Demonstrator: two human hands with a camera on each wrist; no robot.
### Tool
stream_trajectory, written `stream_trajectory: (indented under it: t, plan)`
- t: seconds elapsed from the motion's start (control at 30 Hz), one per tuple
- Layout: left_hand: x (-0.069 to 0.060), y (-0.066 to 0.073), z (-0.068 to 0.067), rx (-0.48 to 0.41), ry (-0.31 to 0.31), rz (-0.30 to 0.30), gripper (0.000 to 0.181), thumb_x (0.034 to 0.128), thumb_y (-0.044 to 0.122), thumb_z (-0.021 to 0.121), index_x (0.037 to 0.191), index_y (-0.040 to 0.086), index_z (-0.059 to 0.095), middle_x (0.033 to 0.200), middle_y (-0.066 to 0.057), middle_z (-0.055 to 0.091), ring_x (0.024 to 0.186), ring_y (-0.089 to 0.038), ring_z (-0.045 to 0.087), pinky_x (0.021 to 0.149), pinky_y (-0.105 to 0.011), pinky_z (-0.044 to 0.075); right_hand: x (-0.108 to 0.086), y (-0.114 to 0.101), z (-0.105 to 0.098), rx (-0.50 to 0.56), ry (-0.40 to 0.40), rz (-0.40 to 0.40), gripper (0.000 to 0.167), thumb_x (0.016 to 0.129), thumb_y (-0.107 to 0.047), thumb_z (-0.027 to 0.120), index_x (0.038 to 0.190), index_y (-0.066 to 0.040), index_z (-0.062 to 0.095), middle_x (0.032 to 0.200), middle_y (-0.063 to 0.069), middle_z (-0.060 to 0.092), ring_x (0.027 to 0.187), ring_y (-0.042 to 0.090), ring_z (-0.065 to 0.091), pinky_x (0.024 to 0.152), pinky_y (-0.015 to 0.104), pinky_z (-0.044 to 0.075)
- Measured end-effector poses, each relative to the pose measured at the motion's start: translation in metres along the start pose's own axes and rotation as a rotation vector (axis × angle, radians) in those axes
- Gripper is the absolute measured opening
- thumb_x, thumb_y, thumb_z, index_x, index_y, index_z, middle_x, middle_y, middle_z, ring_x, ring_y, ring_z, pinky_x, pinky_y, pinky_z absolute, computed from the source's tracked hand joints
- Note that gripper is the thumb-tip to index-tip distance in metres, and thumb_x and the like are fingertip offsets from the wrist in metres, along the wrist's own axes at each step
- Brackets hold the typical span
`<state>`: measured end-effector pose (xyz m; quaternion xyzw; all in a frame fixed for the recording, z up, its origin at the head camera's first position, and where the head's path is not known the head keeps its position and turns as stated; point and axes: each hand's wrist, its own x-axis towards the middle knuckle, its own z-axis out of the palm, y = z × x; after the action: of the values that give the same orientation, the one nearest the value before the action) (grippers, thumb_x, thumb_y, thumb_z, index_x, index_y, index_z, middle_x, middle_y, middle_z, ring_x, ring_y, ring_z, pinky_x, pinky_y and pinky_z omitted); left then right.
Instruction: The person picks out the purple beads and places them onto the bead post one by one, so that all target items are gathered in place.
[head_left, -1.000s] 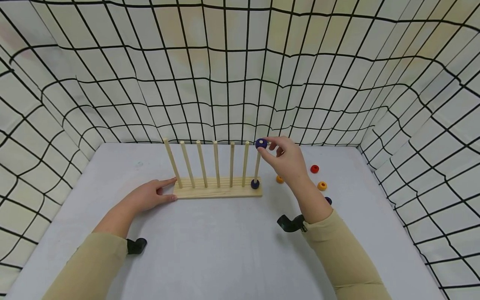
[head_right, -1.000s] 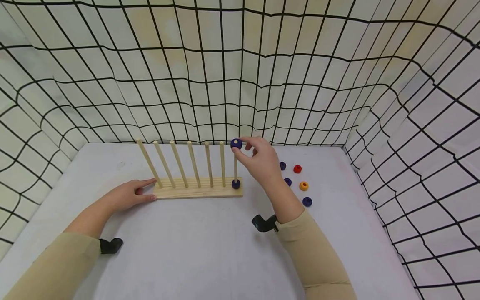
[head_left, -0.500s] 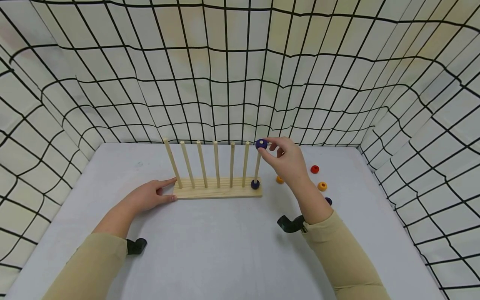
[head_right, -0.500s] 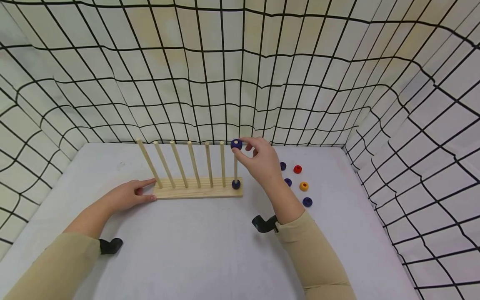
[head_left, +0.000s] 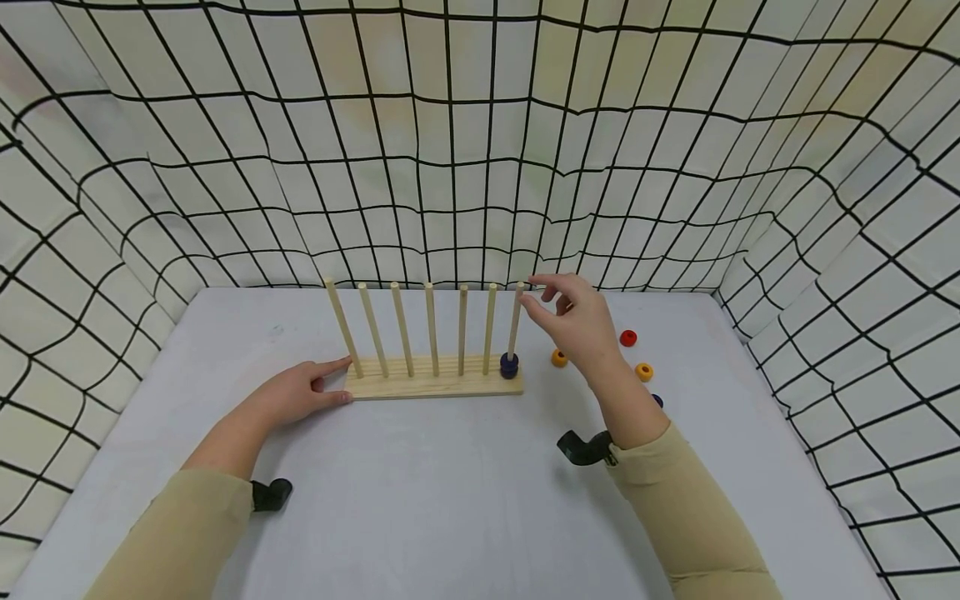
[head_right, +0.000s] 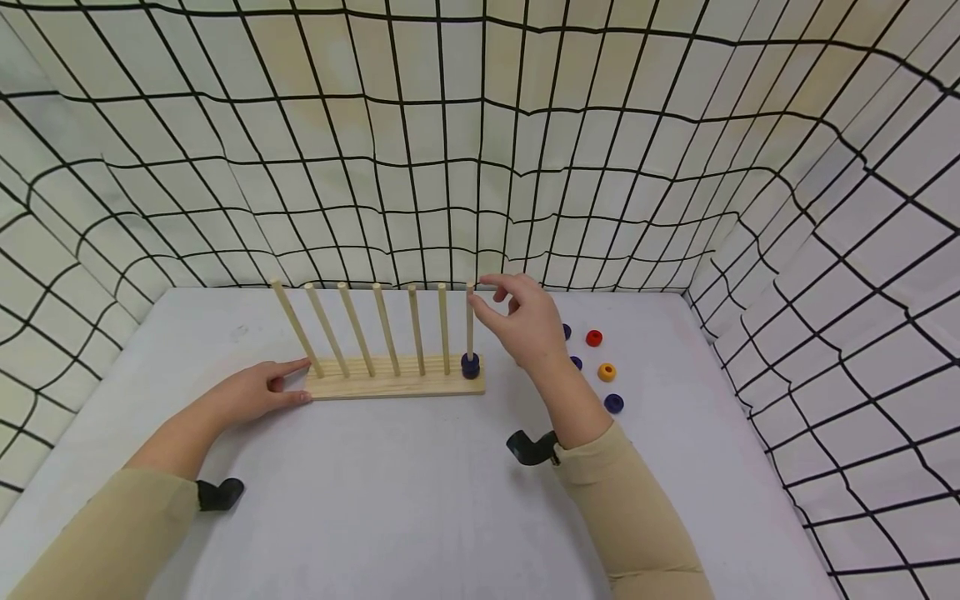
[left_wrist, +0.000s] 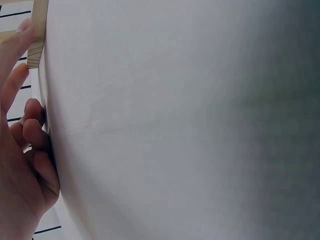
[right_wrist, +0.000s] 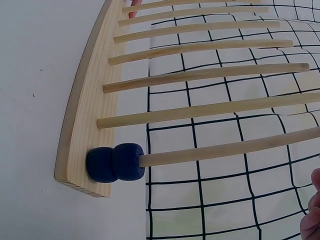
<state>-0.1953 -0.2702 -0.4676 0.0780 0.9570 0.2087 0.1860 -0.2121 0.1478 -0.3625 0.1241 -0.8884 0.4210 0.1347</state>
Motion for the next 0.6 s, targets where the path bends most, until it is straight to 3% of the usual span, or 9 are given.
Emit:
stream_trajectory:
  t: [0.6]
  plan:
    - [-0.001, 0.002, -0.002, -0.007, -0.006, 0.005, 0.086, 0.086, 0.063, 0.066, 0.155, 0.021, 0.036, 0.083, -0.006, 0.042, 0.076, -0.02, 0.04, 0.07, -0.039, 0.031, -0.006, 0.01, -0.01, -0.018, -0.03, 0.02, 0.038, 0.092, -0.038, 0.07, 0.124, -0.019, 0.069, 0.095, 0.0, 0.057, 0.077, 0.02, 0.048, 0.063, 0.035, 0.04]
